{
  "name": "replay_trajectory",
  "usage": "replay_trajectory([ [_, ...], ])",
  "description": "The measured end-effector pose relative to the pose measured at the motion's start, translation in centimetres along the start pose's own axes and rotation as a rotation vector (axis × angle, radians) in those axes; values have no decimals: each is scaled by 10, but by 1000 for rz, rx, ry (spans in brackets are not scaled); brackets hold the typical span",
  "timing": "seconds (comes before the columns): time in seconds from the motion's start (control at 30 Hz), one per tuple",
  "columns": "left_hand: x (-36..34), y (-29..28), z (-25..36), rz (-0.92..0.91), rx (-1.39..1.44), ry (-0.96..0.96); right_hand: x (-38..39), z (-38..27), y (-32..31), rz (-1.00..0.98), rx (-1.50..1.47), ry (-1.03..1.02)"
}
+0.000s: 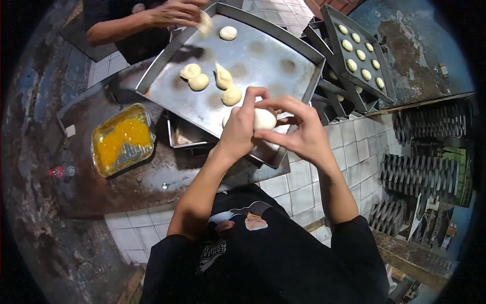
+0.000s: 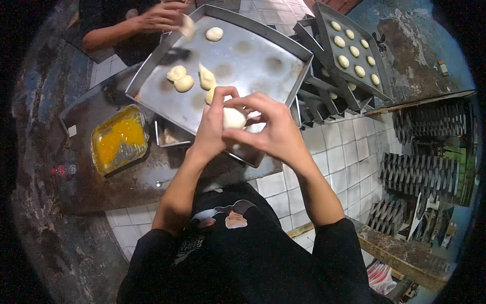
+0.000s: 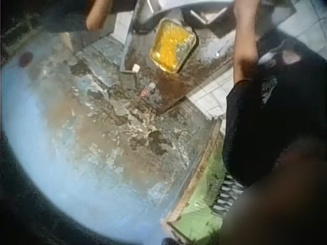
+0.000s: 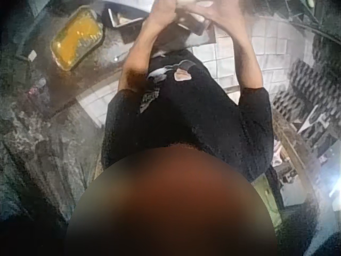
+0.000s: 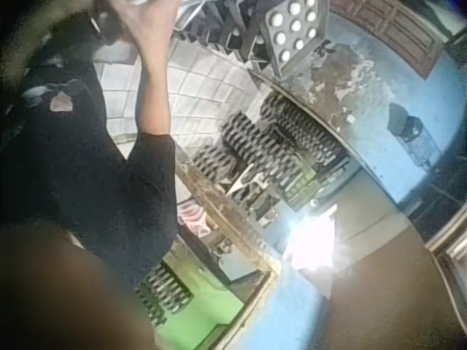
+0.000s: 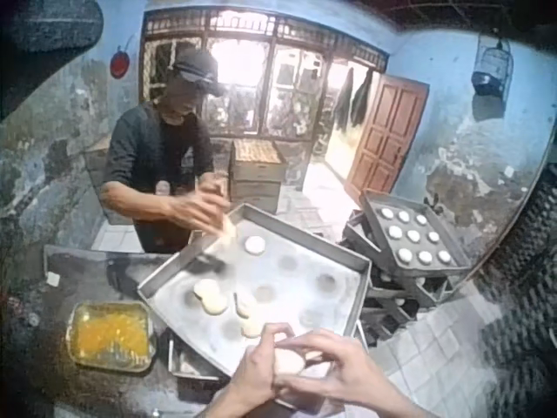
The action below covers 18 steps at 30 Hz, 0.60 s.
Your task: The person prepares bread dough by dipping portions of dough into a tray of yellow wash, shaping them by hand, and placing them onto baking trays.
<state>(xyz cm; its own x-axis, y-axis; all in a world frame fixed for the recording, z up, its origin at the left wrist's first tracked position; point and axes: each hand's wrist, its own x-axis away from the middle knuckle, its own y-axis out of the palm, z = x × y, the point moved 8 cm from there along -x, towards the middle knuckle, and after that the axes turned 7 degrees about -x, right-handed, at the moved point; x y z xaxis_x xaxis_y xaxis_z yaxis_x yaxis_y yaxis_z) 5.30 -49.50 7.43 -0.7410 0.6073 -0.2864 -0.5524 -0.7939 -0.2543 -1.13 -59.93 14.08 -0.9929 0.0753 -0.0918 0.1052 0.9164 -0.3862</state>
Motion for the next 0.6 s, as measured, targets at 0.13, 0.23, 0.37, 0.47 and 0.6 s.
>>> replay_trajectory([
  [0.13,-27,26,-23,-107,-196,-41,-26,67,-37,-31,-106,48],
  [0.23,-29,-5,-40,-41,-454,-161,-56,116,-66,23,187,-22],
  [0.37,-14,-50,-65,156,-501,-203,-74,164,-37,-251,792,-27],
  [0.47,-10,-64,-69,262,-447,-216,-66,179,-14,-194,1172,-299],
  [0.6,-2,-75,-75,311,-234,-253,-87,183,-21,-303,571,38],
])
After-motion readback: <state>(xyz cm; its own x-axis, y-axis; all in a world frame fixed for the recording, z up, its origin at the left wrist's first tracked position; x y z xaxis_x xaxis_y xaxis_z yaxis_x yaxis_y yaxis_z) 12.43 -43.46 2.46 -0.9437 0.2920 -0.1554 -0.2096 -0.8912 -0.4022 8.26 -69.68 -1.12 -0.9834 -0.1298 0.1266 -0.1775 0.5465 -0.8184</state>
